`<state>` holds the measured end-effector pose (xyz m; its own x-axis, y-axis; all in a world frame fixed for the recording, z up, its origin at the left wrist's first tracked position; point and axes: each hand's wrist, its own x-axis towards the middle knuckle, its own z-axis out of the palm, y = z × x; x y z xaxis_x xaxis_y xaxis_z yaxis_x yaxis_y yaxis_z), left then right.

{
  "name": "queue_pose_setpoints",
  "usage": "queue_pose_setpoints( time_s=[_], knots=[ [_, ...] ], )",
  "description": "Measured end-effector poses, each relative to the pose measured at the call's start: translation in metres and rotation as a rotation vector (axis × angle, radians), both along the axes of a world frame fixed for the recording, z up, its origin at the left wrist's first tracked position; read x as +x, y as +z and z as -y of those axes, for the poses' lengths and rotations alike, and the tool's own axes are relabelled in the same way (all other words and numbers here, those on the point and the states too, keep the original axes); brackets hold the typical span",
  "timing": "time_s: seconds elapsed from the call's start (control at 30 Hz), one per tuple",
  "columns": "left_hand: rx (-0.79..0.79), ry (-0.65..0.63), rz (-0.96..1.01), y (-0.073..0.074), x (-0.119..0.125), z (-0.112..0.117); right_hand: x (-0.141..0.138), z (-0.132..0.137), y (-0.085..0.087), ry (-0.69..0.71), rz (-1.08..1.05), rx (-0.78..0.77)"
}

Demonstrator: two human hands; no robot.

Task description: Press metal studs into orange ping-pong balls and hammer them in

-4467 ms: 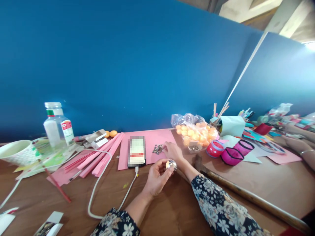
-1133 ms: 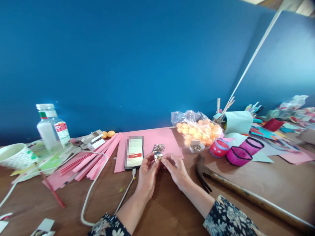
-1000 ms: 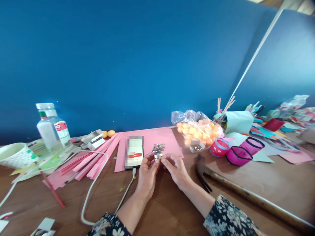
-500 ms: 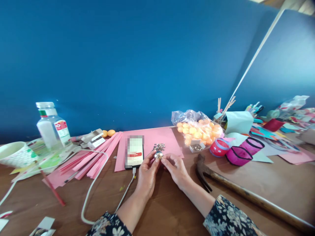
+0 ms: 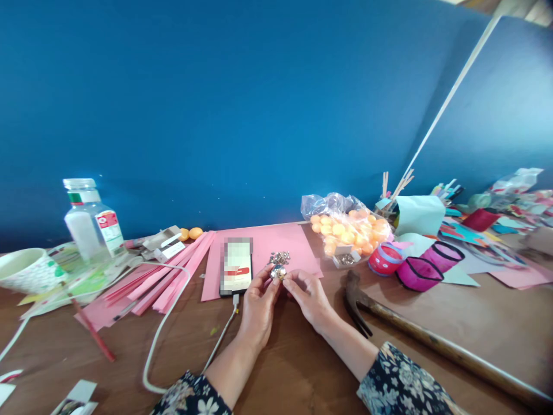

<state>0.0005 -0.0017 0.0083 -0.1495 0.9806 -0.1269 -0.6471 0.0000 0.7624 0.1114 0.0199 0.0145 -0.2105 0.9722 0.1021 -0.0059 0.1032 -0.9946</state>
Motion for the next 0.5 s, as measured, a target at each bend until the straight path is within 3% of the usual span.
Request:
queue_pose_setpoints(
  time_s=[0.5],
  knots=[
    [0.012, -0.003, -0.012, -0.0015, -0.0002, -0.0004, 0.0016, -0.0006, 0.0009, 0.013, 0.021, 0.019]
  ],
)
